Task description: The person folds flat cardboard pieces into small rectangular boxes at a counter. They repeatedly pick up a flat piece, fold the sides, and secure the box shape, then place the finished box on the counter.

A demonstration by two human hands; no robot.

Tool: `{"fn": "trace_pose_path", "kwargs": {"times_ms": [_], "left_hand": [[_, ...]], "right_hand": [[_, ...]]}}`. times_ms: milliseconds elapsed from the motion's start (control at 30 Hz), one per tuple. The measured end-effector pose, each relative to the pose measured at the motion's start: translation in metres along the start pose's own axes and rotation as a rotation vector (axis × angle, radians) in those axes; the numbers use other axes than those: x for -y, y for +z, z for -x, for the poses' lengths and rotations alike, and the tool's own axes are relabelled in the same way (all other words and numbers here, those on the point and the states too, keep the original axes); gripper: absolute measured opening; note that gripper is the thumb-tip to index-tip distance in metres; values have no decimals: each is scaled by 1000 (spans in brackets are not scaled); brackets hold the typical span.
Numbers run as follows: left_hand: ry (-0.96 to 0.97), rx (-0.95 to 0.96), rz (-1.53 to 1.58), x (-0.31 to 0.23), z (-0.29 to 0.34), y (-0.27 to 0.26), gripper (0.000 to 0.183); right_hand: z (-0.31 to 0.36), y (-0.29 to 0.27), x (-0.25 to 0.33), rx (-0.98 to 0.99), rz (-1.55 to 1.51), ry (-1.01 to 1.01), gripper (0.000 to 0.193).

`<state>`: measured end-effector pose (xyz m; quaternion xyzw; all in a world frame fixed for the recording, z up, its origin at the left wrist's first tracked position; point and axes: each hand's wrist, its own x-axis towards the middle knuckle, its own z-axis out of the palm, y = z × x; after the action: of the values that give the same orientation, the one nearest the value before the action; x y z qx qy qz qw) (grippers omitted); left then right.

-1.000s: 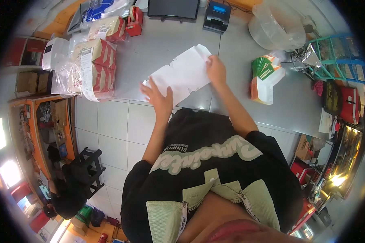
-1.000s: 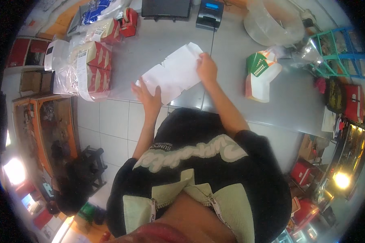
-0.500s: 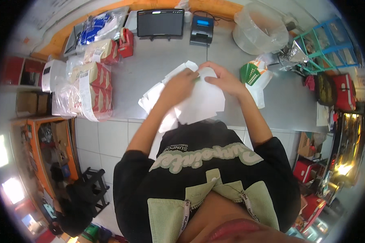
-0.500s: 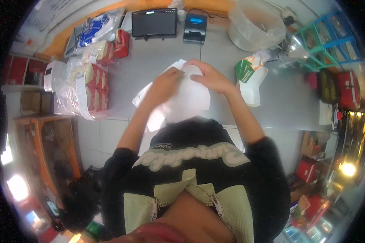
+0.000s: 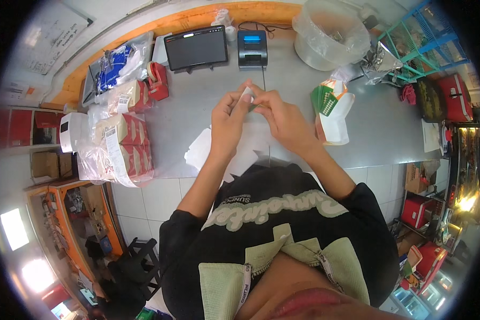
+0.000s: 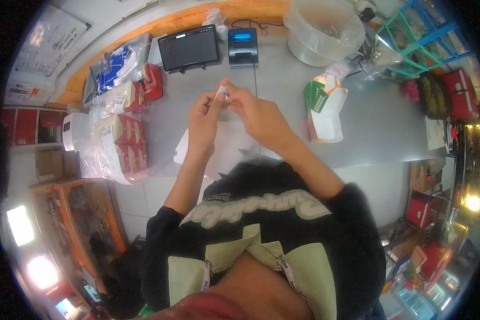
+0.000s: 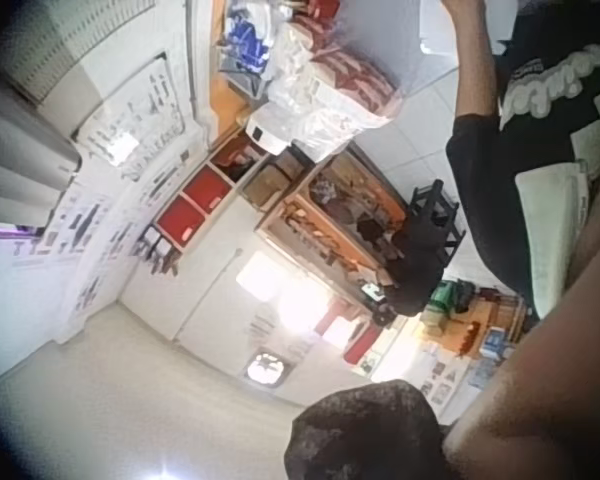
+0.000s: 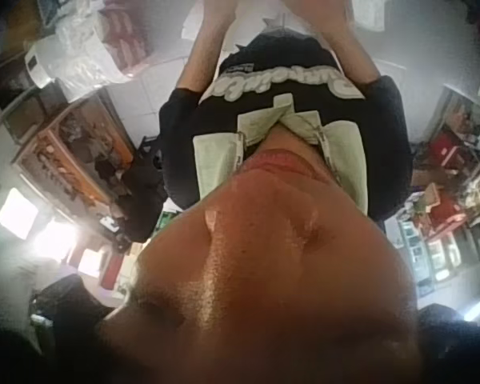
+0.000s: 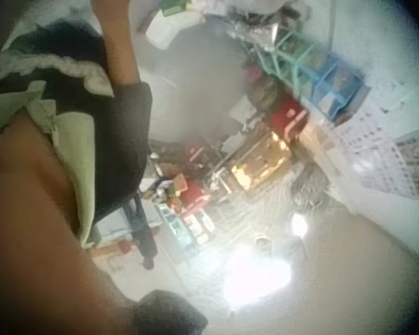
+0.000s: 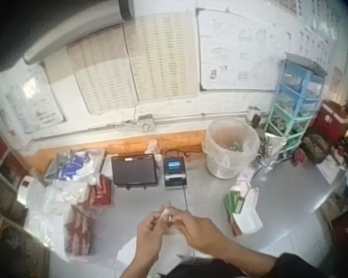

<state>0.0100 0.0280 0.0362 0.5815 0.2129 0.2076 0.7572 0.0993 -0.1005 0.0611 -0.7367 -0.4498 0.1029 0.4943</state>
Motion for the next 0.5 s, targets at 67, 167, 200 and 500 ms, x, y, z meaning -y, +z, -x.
{"fn": "trace_pose_path", "kwargs": {"times_ms": [67, 167, 200, 500], "left_hand": [[-7, -8, 23, -4, 3, 6, 13], [19, -5, 52, -6, 6, 11, 13], [106, -11, 70, -4, 7, 14, 14], [297, -163, -258, -5, -12, -13, 32]], "right_hand": [[-2, 1, 0, -64, -95, -3, 8], [-6, 10, -20, -188, -358, -88, 8], [-6, 10, -22, -185, -372, -73, 9], [-15, -21, -57, 204, -555, 433, 29]]}}
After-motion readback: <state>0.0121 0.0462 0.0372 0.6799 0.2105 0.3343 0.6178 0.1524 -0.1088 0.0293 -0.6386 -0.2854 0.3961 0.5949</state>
